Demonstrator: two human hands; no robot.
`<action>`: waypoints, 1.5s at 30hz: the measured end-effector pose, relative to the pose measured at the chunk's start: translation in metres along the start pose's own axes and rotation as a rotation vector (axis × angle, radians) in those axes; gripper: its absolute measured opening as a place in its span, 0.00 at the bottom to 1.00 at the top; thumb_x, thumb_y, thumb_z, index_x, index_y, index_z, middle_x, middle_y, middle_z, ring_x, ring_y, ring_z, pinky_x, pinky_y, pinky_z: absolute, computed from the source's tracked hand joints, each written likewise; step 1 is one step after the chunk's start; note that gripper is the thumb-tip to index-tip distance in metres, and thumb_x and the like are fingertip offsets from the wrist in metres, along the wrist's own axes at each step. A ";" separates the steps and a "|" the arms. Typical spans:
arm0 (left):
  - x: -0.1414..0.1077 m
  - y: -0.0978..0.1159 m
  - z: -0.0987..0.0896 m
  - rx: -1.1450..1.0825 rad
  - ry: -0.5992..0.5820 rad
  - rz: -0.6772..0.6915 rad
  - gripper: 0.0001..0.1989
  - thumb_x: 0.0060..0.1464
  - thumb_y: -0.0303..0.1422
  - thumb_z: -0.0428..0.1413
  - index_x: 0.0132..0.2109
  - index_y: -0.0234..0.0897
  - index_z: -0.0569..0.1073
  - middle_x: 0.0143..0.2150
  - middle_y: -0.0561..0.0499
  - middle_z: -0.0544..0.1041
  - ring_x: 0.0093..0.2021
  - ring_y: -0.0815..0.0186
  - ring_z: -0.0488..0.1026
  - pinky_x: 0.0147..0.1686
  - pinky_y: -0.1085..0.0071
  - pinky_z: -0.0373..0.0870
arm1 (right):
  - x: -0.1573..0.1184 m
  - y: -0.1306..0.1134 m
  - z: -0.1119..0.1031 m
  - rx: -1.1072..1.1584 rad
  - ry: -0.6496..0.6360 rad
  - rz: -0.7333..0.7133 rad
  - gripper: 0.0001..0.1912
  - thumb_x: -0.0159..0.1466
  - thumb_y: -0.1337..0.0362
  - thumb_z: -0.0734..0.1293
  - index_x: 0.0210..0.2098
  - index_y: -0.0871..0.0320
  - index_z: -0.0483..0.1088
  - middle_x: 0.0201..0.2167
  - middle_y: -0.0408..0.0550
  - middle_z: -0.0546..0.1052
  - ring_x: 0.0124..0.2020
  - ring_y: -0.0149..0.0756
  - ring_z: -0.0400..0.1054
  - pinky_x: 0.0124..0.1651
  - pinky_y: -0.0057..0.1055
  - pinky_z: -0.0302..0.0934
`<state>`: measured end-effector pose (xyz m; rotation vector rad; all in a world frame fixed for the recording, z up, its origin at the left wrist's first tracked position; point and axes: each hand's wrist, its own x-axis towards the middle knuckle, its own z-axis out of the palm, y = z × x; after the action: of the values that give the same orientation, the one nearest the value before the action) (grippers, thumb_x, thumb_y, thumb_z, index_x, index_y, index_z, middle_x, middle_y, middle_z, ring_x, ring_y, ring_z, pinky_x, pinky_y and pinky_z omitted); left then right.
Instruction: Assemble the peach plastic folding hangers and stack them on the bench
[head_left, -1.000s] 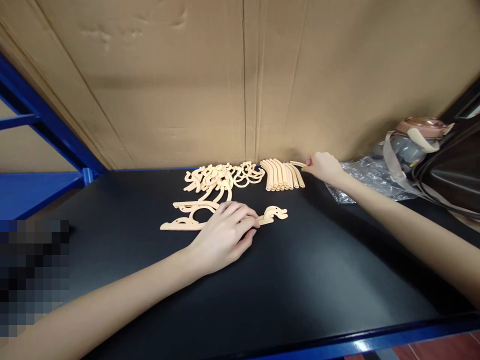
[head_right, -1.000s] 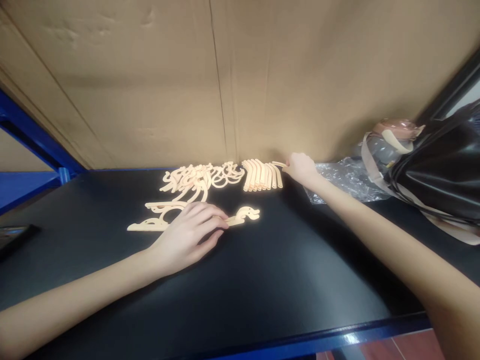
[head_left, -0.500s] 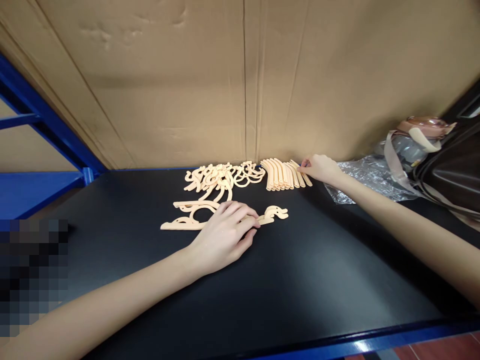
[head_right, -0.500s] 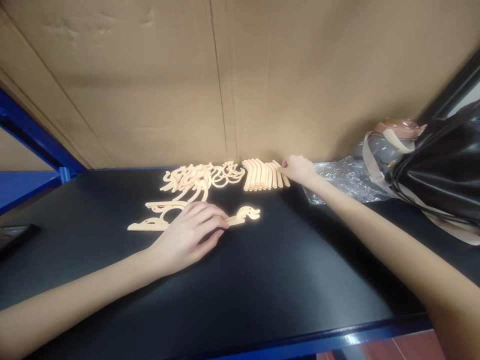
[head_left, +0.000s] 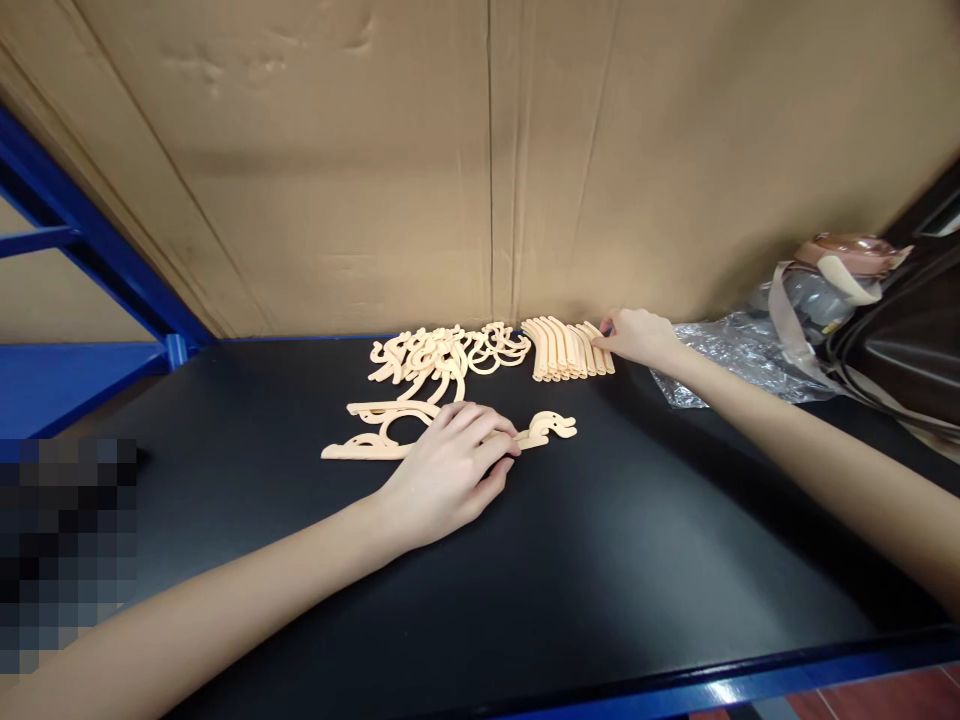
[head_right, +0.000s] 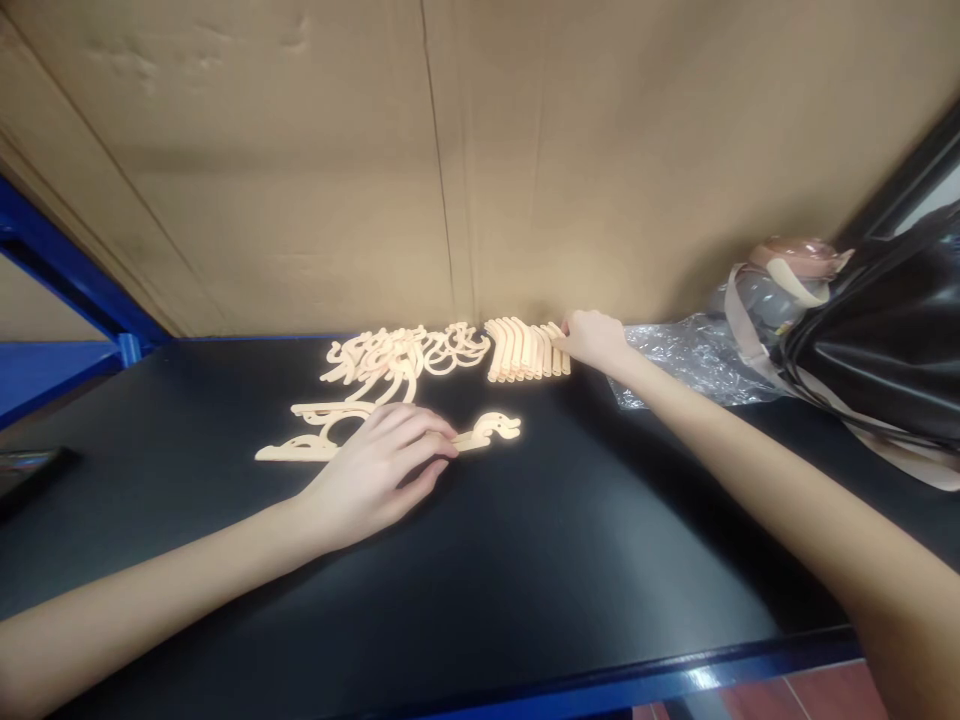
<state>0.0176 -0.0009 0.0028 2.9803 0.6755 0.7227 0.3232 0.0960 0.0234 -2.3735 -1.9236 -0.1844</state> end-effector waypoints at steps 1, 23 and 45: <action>0.000 0.000 0.000 -0.001 0.001 0.000 0.09 0.61 0.26 0.47 0.41 0.37 0.71 0.43 0.48 0.75 0.46 0.62 0.69 0.49 0.60 0.63 | 0.000 -0.001 -0.001 -0.012 -0.004 0.008 0.15 0.57 0.57 0.64 0.41 0.55 0.74 0.38 0.50 0.79 0.41 0.45 0.72 0.34 0.32 0.60; -0.004 -0.001 0.005 0.129 -0.099 -0.031 0.15 0.63 0.32 0.48 0.55 0.39 0.69 0.59 0.45 0.70 0.62 0.54 0.61 0.61 0.46 0.53 | -0.005 -0.005 -0.010 -0.145 0.004 0.072 0.20 0.57 0.62 0.64 0.48 0.62 0.67 0.39 0.57 0.77 0.40 0.46 0.72 0.32 0.31 0.57; -0.006 0.005 0.003 0.162 -0.026 0.147 0.15 0.63 0.27 0.48 0.54 0.35 0.71 0.51 0.51 0.77 0.56 0.60 0.68 0.62 0.55 0.52 | -0.005 0.000 -0.016 -0.222 -0.059 0.116 0.19 0.59 0.52 0.66 0.41 0.62 0.73 0.38 0.59 0.77 0.42 0.49 0.72 0.35 0.34 0.59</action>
<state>0.0162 -0.0072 -0.0018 3.2097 0.5431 0.6644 0.3215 0.0890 0.0382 -2.6516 -1.8714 -0.3405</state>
